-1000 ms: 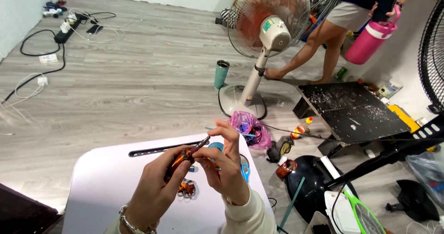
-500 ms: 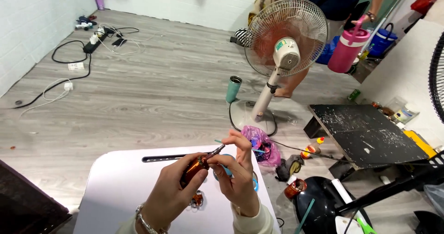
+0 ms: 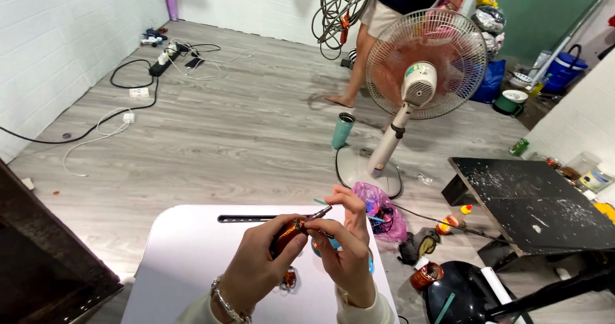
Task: Winding copper wire onto a motor armature and preparing components for assembly at a small desk.
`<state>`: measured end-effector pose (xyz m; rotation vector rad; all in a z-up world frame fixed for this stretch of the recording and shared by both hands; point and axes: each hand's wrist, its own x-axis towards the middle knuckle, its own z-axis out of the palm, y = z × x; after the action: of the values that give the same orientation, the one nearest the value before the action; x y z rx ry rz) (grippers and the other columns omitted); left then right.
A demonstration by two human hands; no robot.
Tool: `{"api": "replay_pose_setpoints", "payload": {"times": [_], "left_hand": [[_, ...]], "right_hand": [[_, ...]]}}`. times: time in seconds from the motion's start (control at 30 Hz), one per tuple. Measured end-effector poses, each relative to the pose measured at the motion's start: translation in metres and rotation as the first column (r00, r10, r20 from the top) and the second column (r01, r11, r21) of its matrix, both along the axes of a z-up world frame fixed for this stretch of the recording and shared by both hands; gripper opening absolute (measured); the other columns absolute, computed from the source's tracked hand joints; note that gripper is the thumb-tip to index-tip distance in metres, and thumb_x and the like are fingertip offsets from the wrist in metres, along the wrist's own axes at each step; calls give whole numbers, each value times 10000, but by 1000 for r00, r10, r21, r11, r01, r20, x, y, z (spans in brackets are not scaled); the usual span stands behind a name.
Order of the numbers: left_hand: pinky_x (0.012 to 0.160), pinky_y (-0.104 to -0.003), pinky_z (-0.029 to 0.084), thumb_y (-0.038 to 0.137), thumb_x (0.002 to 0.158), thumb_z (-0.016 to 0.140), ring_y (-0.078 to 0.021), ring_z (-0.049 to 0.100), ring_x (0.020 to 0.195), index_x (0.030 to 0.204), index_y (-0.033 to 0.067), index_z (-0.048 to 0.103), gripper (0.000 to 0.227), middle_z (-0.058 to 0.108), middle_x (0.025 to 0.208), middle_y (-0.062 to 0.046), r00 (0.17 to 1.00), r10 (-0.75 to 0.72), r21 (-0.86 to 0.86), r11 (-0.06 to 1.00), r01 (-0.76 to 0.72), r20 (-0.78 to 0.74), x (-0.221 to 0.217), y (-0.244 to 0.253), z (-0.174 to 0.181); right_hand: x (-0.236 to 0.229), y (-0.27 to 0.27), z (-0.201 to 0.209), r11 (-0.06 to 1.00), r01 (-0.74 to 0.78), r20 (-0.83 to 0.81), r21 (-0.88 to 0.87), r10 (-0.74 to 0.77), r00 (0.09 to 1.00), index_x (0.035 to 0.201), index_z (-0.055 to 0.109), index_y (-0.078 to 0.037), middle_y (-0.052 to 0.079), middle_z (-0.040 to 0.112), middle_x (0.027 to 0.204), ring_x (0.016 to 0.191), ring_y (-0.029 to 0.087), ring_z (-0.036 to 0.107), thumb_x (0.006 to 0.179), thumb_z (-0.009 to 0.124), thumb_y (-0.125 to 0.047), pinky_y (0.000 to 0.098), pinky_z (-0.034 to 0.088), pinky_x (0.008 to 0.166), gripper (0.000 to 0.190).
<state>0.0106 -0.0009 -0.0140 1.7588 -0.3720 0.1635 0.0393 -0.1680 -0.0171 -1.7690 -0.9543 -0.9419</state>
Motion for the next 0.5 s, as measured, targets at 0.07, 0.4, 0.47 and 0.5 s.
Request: {"api": "replay_pose_setpoints", "payload": {"times": [0.07,0.4,0.47,0.5], "left_hand": [[525,-263,428,255,925,614,-103,467,531,1085,97,727,251,574,619,29,1000,2,-1,1000,-2,24,1,1,-1],[553,-266,453,269,936,602,-113,505,561,1067,90,712,249,610,670,25,998,-3,10,1000,2,62,3,1,-2],[549,-266,449,261,936,602,-111,493,554,1067,89,714,243,598,659,28,998,3,8,1000,-4,65,2,1,-2],[545,-265,444,252,937,603,-109,481,548,1066,89,715,237,585,648,32,998,3,5,1000,-3,70,2,1,-2]], "right_hand": [[-1,0,1,1000,1,11,-7,-1,1000,1008,702,-91,131,463,1209,1277,406,463,994,581,-132,650,401,1157,128],[1,1,-1,1000,23,11,-13,-23,1000,994,695,-87,134,471,1189,1267,394,481,989,575,-123,641,408,1160,126],[0,2,0,1000,16,5,-18,-16,1000,995,695,-79,132,471,1191,1271,396,477,986,580,-121,637,416,1154,123],[0,2,1,1000,15,1,-23,-15,1000,997,694,-71,131,471,1193,1275,398,473,983,584,-118,634,424,1147,120]]}}
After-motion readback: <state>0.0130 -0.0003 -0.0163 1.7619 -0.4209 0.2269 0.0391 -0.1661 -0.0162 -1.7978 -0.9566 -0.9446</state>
